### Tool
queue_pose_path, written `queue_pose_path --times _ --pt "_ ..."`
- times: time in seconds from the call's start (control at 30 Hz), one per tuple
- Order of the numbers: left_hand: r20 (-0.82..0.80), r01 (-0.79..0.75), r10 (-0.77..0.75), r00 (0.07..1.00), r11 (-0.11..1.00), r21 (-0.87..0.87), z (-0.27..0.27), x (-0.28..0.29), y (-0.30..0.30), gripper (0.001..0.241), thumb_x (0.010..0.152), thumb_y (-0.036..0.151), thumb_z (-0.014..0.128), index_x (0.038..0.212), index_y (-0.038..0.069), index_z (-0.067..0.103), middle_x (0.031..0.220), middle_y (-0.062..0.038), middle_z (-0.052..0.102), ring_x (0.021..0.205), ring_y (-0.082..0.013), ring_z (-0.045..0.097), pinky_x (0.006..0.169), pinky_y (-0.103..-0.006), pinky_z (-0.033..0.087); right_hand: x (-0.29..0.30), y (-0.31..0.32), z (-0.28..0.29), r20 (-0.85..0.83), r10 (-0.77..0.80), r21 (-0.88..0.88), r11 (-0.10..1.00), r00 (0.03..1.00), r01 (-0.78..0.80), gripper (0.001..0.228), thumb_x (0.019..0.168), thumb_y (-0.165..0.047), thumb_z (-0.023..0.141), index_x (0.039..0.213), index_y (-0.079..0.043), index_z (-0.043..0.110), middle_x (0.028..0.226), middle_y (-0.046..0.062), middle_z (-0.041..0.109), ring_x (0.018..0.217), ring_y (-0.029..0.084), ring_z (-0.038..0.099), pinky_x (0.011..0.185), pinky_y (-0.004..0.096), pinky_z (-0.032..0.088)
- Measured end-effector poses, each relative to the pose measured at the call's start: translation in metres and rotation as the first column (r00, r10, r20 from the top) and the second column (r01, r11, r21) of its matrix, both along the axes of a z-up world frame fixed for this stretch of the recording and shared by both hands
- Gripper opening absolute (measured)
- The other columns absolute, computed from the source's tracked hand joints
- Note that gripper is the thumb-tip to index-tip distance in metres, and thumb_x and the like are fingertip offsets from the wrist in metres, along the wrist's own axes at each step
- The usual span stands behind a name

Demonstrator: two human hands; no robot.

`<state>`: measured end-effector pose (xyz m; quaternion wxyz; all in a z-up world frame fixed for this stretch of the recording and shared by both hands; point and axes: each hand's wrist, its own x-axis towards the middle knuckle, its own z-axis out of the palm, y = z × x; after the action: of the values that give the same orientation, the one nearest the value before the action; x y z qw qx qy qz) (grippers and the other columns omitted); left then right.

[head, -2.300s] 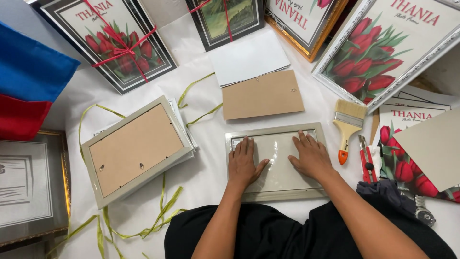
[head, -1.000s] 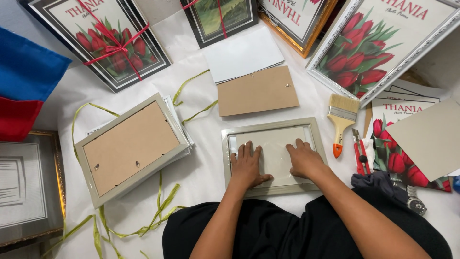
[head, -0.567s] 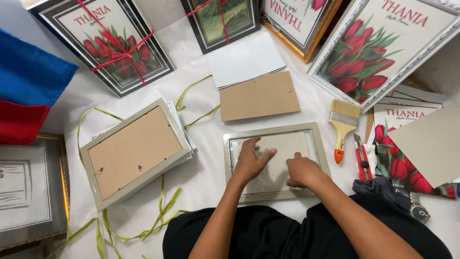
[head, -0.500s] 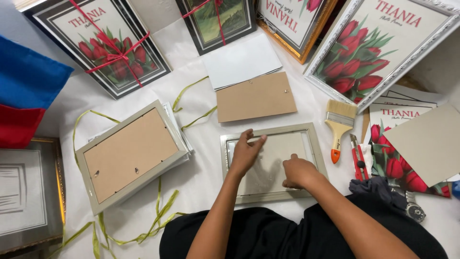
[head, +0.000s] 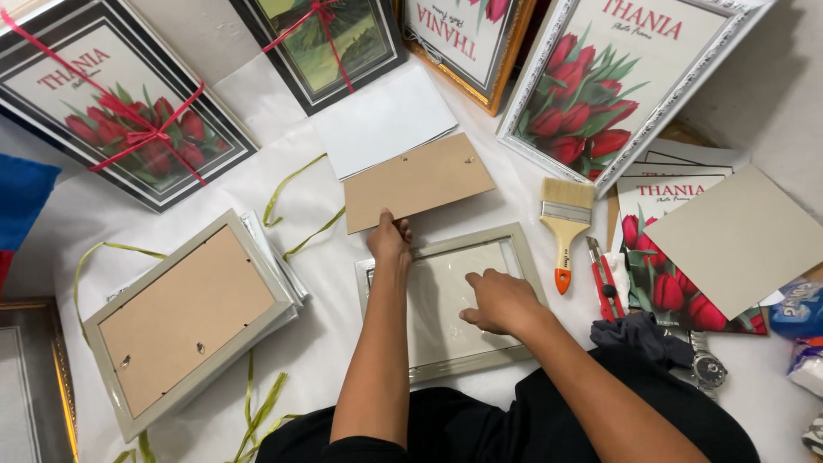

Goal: Assembling picture frames by cleaning the glass and inserting backing boards.

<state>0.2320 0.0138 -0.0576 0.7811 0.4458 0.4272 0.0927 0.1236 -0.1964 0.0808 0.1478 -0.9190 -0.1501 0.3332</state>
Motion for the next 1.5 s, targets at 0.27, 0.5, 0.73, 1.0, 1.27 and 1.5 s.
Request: queue_pose_path --times 0.27,0.5,0.73,1.0,1.27,1.5 --pt "0.129 0.042 -0.043 0.991 0.999 0.012 0.087 -0.028 -0.009 0.026 0.096 0.020 0.065 0.103 -0.002 0.054 0.082 -0.008 0.064 0.068 -0.0123 0.070 0.057 -0.0207 0.057 0.012 -0.019 0.026 -0.031 -0.093 0.028 0.995 0.995 0.094 0.065 0.093 -0.035 0.062 0.150 -0.005 0.050 0.134 0.030 0.063 0.128 0.047 0.060 0.101 0.063 0.048" --pt "0.274 0.122 -0.138 0.952 0.990 0.076 0.122 -0.131 -0.008 0.029 0.100 0.023 0.069 0.094 -0.001 0.054 0.083 -0.012 0.061 0.074 -0.0181 0.067 0.066 -0.0264 0.055 0.038 -0.072 0.008 0.234 -0.748 0.610 0.611 0.621 0.505 0.035 0.094 -0.024 0.057 0.121 -0.012 0.074 0.107 0.021 0.075 0.097 0.039 0.073 0.079 0.049 0.057" --pt "0.265 0.198 -0.209 0.941 0.978 0.068 0.097 -0.248 -0.008 0.030 0.098 0.024 0.070 0.092 -0.002 0.059 0.077 -0.016 0.067 0.070 -0.0239 0.071 0.065 -0.0330 0.061 0.017 -0.058 0.033 -0.187 -0.752 0.712 0.339 0.632 0.615 0.095 0.085 -0.043 0.083 0.155 0.000 0.036 0.144 0.040 0.045 0.128 0.052 0.054 0.088 0.051 0.057" --pt "-0.021 0.536 -0.687 0.726 0.546 0.644 0.135 -0.281 0.015 0.062 0.087 0.032 0.084 0.137 0.005 0.060 0.121 -0.023 0.072 0.107 -0.0380 0.073 0.092 -0.0476 0.057 0.008 -0.071 -0.016 -0.593 -0.534 0.796 -0.273 0.603 0.540 0.026 0.096 -0.006 0.067 0.120 -0.012 0.059 0.121 0.004 0.069 0.113 0.019 0.069 0.104 0.040 0.055" --pt "-0.533 0.227 -0.623 0.573 -0.504 0.833 0.079 -0.300 -0.022 0.072 0.081 0.030 0.083 0.144 0.011 0.052 0.137 -0.017 0.057 0.130 -0.0365 0.055 0.105 -0.0442 0.049 -0.005 -0.077 -0.011 -0.321 -0.697 0.934 -0.121 0.641 0.336 0.023 0.100 -0.003 0.068 0.117 -0.015 0.056 0.112 0.002 0.066 0.106 0.016 0.068 0.101 0.037 0.058" --pt "-0.691 0.177 -0.480 0.540 -0.738 0.651 0.007 -0.277 -0.032 0.062 0.093 0.024 0.071 0.149 0.013 0.047 0.130 -0.019 0.062 0.127 -0.0378 0.059 0.101 -0.0442 0.049 -0.023 -0.050 -0.005 -0.275 -0.665 0.933 -0.011 0.694 0.359 0.019 0.097 -0.004 0.069 0.111 -0.012 0.058 0.098 0.002 0.065 0.093 0.014 0.068 0.088 0.033 0.059"
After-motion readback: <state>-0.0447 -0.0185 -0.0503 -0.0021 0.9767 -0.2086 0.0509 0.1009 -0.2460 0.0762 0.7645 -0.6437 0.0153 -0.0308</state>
